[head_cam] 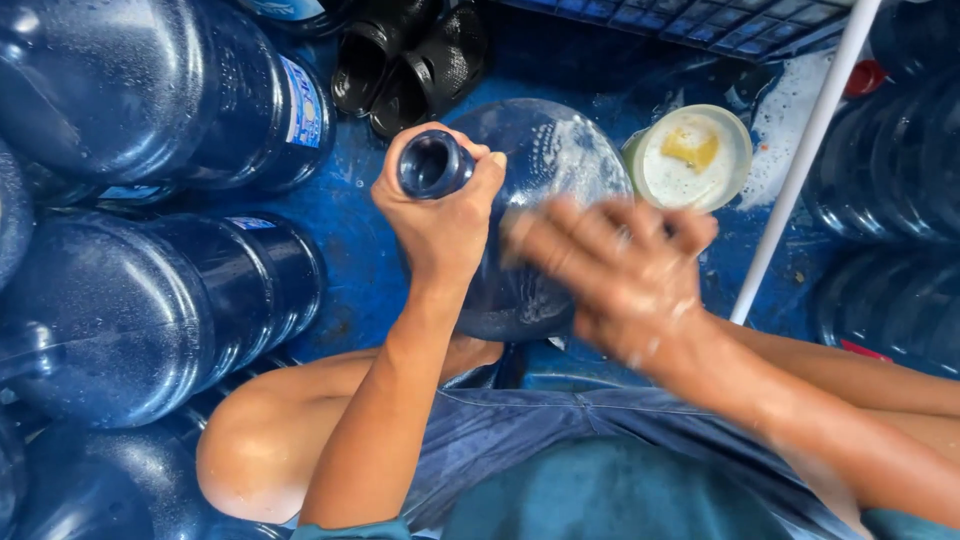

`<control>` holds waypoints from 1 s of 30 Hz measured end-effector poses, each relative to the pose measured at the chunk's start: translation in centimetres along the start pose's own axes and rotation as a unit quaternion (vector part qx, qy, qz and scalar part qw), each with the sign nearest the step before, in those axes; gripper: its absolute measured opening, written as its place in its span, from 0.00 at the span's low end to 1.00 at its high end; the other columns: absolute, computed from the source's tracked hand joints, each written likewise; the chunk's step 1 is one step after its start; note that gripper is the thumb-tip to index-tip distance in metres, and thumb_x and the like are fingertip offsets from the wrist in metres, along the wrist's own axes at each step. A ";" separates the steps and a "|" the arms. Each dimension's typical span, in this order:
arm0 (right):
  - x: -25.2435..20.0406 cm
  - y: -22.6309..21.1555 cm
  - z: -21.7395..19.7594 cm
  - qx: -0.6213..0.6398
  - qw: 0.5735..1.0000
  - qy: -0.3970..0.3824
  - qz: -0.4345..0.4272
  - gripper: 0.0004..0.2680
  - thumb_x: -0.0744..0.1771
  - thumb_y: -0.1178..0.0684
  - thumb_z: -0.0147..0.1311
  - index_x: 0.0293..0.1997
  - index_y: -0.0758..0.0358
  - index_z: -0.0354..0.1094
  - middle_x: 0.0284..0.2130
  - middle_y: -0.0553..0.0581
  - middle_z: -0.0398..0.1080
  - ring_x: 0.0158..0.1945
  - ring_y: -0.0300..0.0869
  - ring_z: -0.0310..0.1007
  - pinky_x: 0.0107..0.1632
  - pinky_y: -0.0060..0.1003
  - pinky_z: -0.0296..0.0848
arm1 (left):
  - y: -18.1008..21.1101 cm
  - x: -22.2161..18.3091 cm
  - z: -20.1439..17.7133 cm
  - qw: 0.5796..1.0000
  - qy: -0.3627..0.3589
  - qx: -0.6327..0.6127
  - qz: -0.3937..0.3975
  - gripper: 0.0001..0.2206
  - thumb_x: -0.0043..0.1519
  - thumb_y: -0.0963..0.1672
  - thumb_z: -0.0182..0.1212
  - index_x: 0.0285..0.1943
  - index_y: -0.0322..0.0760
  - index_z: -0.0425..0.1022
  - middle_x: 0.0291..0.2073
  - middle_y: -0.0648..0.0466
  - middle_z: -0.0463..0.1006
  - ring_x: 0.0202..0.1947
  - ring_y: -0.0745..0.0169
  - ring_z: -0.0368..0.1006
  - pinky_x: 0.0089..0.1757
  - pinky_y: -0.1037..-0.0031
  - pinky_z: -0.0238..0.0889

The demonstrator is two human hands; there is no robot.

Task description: Scrubbing the exterior of a large plastic water jug with a sponge and soapy water, then rinsing it.

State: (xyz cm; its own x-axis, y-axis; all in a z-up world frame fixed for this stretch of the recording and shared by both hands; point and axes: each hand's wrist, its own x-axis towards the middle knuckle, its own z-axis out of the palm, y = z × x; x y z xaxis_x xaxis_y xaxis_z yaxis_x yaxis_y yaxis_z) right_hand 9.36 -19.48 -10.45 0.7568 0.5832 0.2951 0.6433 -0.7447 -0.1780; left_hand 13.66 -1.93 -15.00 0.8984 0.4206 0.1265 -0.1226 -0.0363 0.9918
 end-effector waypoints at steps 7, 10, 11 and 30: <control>-3.6 -3.3 0.9 0.065 0.992 -0.101 -0.024 0.35 0.52 0.53 0.60 0.70 0.44 0.62 0.68 0.48 0.62 0.58 0.50 0.62 0.58 0.56 0.46 | 0.4 -0.4 0.0 1.000 0.029 0.010 -0.005 0.12 0.53 0.33 0.67 0.40 0.36 0.70 0.30 0.57 0.77 0.30 0.71 0.73 0.37 0.79 0.72; -0.2 0.2 -0.3 0.013 0.999 -0.022 0.024 0.31 0.54 0.61 0.59 0.66 0.49 0.69 0.58 0.54 0.70 0.48 0.51 0.66 0.53 0.48 0.58 | 0.1 -0.4 0.0 1.000 0.030 0.001 0.008 0.14 0.51 0.32 0.66 0.41 0.36 0.70 0.31 0.56 0.77 0.32 0.69 0.74 0.40 0.78 0.72; 0.1 0.3 -0.2 0.012 0.999 -0.023 0.022 0.31 0.54 0.61 0.59 0.66 0.49 0.69 0.58 0.54 0.70 0.48 0.51 0.66 0.53 0.48 0.58 | 0.0 -0.4 -0.1 0.999 0.032 0.000 0.007 0.14 0.51 0.32 0.66 0.41 0.36 0.70 0.31 0.56 0.77 0.32 0.69 0.74 0.40 0.78 0.72; -5.0 1.0 10.9 0.101 0.937 0.332 0.021 0.12 0.69 0.55 0.47 0.55 0.58 0.77 0.54 0.69 0.74 0.49 0.61 0.68 0.55 0.56 0.66 | -4.8 2.7 -1.3 0.979 0.200 0.013 -0.043 0.17 0.39 0.30 0.70 0.34 0.37 0.75 0.23 0.52 0.78 0.32 0.62 0.82 0.49 0.69 0.72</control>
State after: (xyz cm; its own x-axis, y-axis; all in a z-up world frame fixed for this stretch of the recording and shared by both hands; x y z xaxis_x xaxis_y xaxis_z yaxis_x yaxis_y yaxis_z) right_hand 7.44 -19.63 -22.30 0.5859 0.1733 0.7916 0.6737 -0.6470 -0.3570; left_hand 16.13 0.51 -19.42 0.6670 0.7445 0.0298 -0.0388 -0.0052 0.9992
